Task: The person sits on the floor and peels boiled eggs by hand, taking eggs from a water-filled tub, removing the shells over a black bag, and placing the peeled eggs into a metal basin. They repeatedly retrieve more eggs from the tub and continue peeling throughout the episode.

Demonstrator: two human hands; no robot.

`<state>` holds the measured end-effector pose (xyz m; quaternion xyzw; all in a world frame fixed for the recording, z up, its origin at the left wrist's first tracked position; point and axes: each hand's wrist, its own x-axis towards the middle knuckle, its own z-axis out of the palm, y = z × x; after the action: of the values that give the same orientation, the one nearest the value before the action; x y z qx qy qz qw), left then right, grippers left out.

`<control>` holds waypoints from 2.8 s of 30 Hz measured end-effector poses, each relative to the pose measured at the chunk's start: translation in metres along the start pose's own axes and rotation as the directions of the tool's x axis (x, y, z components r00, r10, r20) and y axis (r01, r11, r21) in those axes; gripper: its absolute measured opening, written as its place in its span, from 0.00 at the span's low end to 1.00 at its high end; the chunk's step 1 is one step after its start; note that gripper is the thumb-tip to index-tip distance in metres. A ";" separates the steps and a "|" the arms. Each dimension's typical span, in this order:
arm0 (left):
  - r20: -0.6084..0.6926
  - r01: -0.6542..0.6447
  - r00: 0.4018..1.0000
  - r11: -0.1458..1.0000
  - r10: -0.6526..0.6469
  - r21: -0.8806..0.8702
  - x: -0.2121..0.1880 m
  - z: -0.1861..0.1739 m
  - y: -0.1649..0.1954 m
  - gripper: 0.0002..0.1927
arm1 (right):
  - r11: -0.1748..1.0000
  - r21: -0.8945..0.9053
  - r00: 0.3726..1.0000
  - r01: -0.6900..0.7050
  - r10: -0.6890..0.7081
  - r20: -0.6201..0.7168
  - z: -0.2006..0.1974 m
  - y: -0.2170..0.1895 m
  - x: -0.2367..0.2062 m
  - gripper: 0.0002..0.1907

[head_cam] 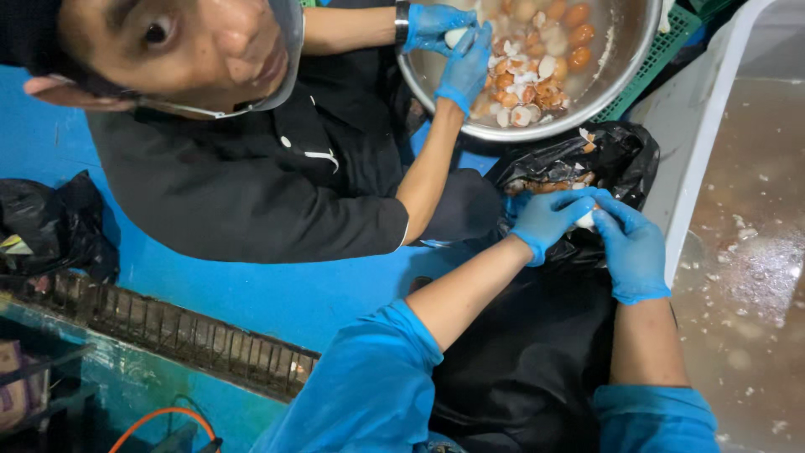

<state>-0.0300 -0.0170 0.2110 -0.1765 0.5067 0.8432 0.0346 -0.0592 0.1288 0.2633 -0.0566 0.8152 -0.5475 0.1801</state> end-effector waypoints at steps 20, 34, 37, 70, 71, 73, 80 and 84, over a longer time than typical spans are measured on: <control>0.140 -0.247 0.966 0.941 0.220 0.230 0.002 -0.005 -0.023 0.17 | 0.947 -0.296 0.924 0.123 -0.219 -0.315 -0.003 0.011 -0.003 0.06; 0.016 -0.093 0.995 0.991 0.095 -0.098 0.006 -0.017 -0.026 0.20 | 0.999 -0.048 0.995 -0.019 0.015 -0.100 -0.002 -0.001 -0.002 0.19; 0.043 -0.198 0.979 0.980 0.198 0.008 0.007 -0.010 -0.033 0.20 | 0.995 0.063 0.995 -0.078 0.081 -0.055 -0.001 -0.008 -0.001 0.26; -0.038 -0.294 0.954 0.951 0.298 0.090 0.001 0.005 -0.025 0.23 | 0.993 -0.050 0.982 0.106 -0.113 -0.151 -0.002 0.005 0.002 0.21; -0.038 -0.282 0.958 0.956 0.286 0.081 -0.001 0.005 -0.025 0.24 | 0.995 -0.045 0.987 0.086 -0.091 -0.135 -0.001 0.002 0.000 0.22; -0.033 -0.255 0.966 0.966 0.257 0.052 -0.003 0.007 -0.026 0.24 | 0.994 -0.067 0.988 0.090 -0.098 -0.123 -0.001 -0.004 -0.002 0.24; -0.031 -0.172 0.984 0.983 0.175 0.068 -0.002 0.007 -0.028 0.22 | 0.988 -0.143 0.984 0.064 -0.086 -0.154 -0.005 -0.014 -0.001 0.18; -0.037 -0.118 0.992 0.991 0.121 0.064 -0.003 0.003 -0.027 0.24 | 0.992 -0.016 0.987 -0.123 0.120 -0.108 -0.004 -0.009 -0.002 0.18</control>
<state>-0.0219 -0.0010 0.1910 -0.1620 0.5427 0.8239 -0.0210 -0.0598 0.1290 0.2728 0.0205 0.8316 -0.5287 0.1688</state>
